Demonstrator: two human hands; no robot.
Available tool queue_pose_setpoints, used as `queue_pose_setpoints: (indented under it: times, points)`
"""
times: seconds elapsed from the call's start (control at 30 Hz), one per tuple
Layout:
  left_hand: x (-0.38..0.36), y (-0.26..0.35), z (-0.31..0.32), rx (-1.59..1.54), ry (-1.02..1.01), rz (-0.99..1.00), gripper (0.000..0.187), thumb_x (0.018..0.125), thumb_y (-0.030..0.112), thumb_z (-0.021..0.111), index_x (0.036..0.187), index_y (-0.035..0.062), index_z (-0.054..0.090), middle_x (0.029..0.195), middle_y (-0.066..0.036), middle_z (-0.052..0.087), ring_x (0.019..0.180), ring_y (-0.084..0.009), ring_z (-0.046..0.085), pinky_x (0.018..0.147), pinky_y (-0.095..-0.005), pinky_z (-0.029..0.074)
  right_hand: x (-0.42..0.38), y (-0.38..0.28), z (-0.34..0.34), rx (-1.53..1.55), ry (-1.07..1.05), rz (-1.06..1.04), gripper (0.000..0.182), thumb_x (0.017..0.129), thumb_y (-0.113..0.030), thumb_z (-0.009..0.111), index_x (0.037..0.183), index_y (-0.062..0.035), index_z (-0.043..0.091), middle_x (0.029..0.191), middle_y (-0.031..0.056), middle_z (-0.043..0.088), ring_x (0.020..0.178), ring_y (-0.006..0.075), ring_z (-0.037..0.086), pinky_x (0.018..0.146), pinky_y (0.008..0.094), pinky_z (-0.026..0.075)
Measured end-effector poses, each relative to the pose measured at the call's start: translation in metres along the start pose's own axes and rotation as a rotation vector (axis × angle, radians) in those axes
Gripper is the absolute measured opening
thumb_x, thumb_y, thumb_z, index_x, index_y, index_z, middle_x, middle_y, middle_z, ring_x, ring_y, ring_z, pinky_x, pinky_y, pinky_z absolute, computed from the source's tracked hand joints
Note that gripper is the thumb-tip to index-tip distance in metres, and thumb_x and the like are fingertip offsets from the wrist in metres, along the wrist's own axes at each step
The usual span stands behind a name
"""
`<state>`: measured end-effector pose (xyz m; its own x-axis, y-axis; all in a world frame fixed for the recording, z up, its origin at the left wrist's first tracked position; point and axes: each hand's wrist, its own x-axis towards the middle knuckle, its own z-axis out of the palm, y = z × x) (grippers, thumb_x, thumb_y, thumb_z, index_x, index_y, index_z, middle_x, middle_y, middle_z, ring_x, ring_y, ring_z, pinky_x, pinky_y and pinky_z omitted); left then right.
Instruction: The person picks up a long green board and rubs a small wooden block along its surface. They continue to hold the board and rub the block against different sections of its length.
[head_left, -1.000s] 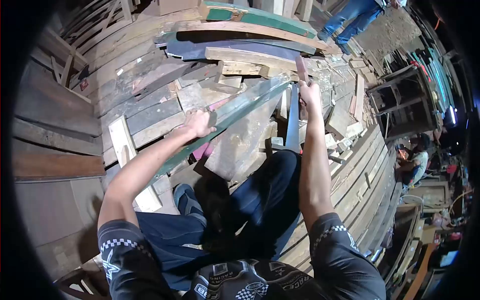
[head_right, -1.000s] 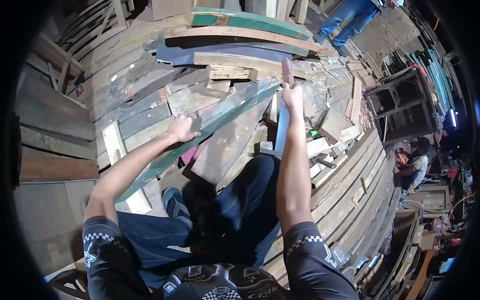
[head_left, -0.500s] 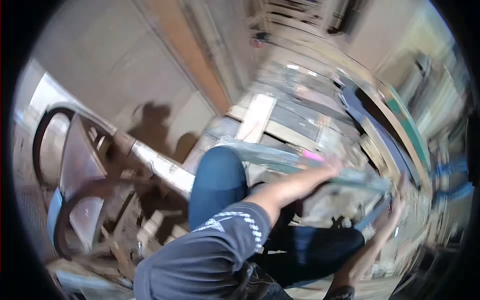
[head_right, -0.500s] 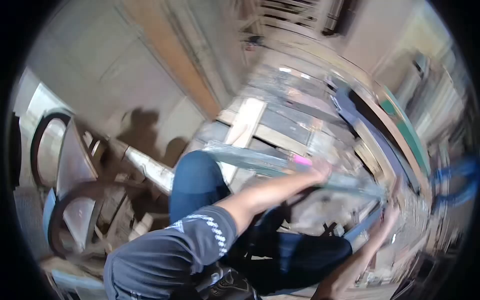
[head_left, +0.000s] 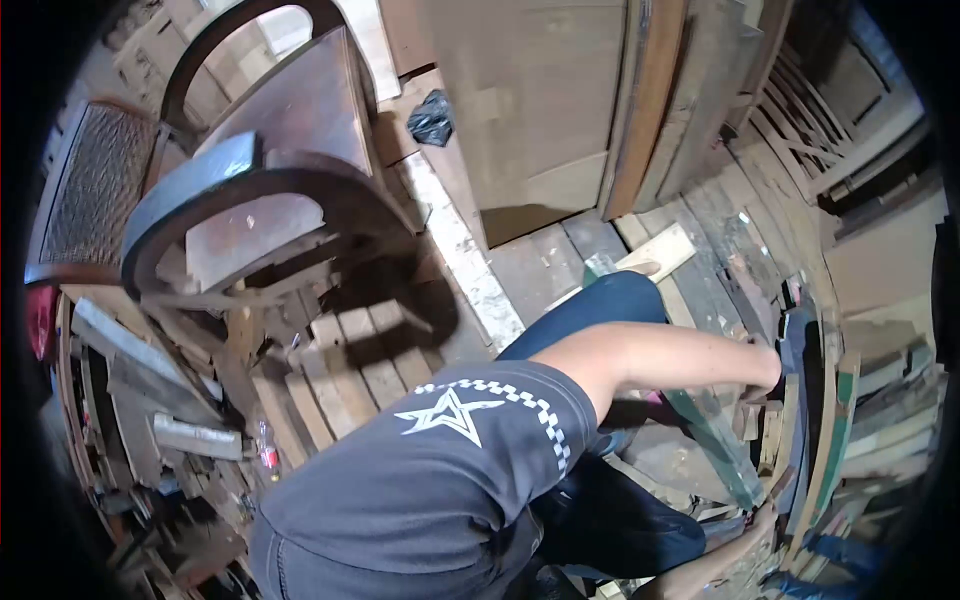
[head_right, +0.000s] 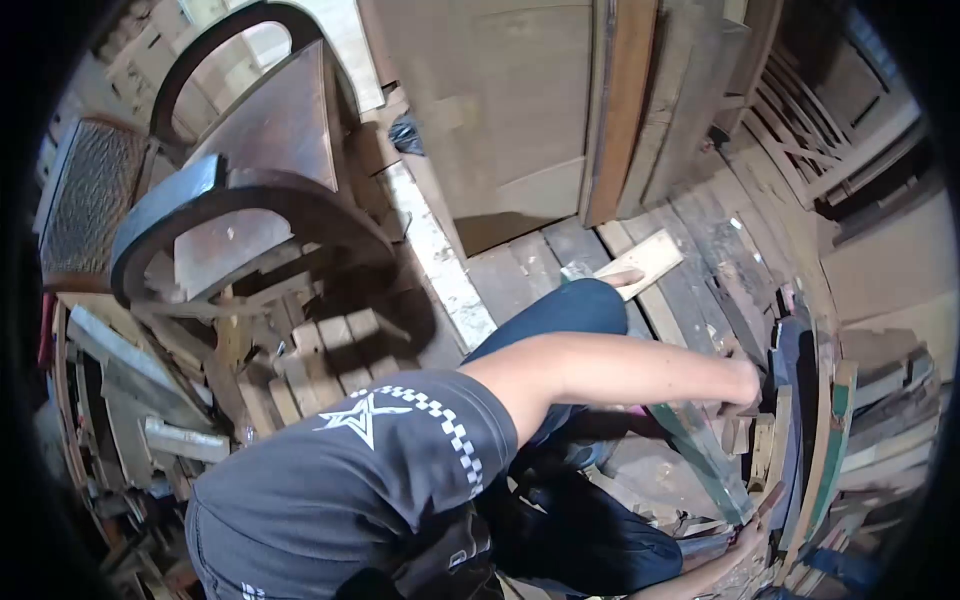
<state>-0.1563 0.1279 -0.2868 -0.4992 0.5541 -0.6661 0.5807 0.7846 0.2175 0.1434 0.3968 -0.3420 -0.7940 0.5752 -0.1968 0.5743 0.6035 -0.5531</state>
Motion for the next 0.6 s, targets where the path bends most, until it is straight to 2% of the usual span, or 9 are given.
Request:
queue_pose_setpoints:
  times: [0.03,0.13,0.17,0.3,0.33,0.37,0.43,0.53,0.6]
  points:
    - [-0.015,-0.013,-0.005,-0.02,-0.002,-0.043,0.07,0.069,0.048,0.082,0.133,0.0354,0.056,0.134,0.003,0.058,0.116,-0.0265,0.052,0.082,-0.0537,0.04,0.005,0.001,-0.004,-0.019,0.001,-0.005,0.042,0.092,-0.032,0.057,0.118,0.001,0.063,0.086,0.0118,0.066,0.069,0.018,0.059,0.062,0.033,0.046]
    - [-0.06,-0.062,0.01,-0.127,0.144,0.126,0.063,0.075,0.05,0.076,0.13,0.0222,0.061,0.134,0.001,0.059,0.118,-0.0279,0.055,0.097,-0.0549,0.038,0.035,-0.004,-0.015,-0.093,0.016,-0.033,0.042,0.092,-0.033,0.057,0.118,0.0009,0.062,0.087,0.012,0.066,0.071,0.0184,0.06,0.063,0.0331,0.047]
    - [-0.103,-0.067,0.011,-0.098,0.119,0.017,0.06,0.077,0.05,0.073,0.129,0.0201,0.062,0.135,-0.001,0.059,0.121,-0.0278,0.055,0.098,-0.0502,0.041,0.053,-0.016,-0.017,-0.121,0.024,-0.052,0.042,0.092,-0.033,0.057,0.118,0.0009,0.062,0.088,0.0121,0.066,0.071,0.0186,0.06,0.064,0.0332,0.047]
    - [-0.101,-0.102,0.019,-0.122,0.175,0.211,0.063,0.078,0.056,0.069,0.123,0.0116,0.066,0.129,-0.007,0.063,0.118,-0.0264,0.058,0.097,-0.0381,0.046,0.092,-0.029,-0.019,-0.191,0.014,-0.097,0.042,0.093,-0.033,0.057,0.118,0.0008,0.062,0.09,0.0125,0.066,0.073,0.0191,0.061,0.065,0.0333,0.047]
    - [-0.075,-0.114,0.02,-0.184,0.314,0.207,0.064,0.078,0.059,0.068,0.117,0.0083,0.069,0.125,-0.01,0.065,0.115,-0.0269,0.06,0.096,-0.0412,0.047,0.098,-0.03,-0.019,-0.2,0.012,-0.096,0.043,0.093,-0.033,0.057,0.118,0.0007,0.062,0.09,0.0126,0.066,0.074,0.0192,0.061,0.066,0.0333,0.047]
    - [-0.153,-0.129,0.014,-0.264,0.437,0.187,0.058,0.079,0.058,0.067,0.108,0.0076,0.072,0.115,-0.012,0.069,0.106,-0.0281,0.064,0.088,-0.0426,0.049,0.105,-0.029,-0.02,-0.209,0.008,-0.094,0.043,0.093,-0.033,0.057,0.118,0.0007,0.062,0.091,0.0127,0.066,0.075,0.0194,0.061,0.066,0.0333,0.047]
    - [-0.169,-0.172,0.018,-0.489,0.65,0.3,0.052,0.08,0.055,0.067,0.098,0.0059,0.072,0.093,-0.014,0.072,0.088,-0.0294,0.068,0.076,-0.0412,0.051,0.112,-0.027,-0.018,-0.23,0.002,-0.09,0.043,0.093,-0.033,0.057,0.118,0.0006,0.062,0.092,0.0129,0.067,0.076,0.0197,0.061,0.067,0.0334,0.048]
    - [-0.227,-0.227,0.059,-0.632,1.018,0.214,0.047,0.082,0.048,0.068,0.096,0.0032,0.071,0.088,-0.016,0.071,0.086,-0.03,0.068,0.075,-0.0388,0.051,0.12,-0.022,-0.01,-0.29,-0.017,-0.089,0.043,0.093,-0.033,0.057,0.119,0.0005,0.062,0.093,0.0131,0.067,0.077,0.0201,0.062,0.068,0.0335,0.048]
    - [-0.248,-0.259,0.096,-0.765,1.105,0.112,0.044,0.084,0.047,0.067,0.086,0.0028,0.066,0.081,-0.014,0.069,0.08,-0.0288,0.066,0.073,-0.039,0.05,0.122,-0.017,-0.008,-0.327,-0.03,-0.089,0.043,0.093,-0.033,0.057,0.119,0.0005,0.062,0.094,0.0133,0.067,0.078,0.0203,0.062,0.069,0.0336,0.048]
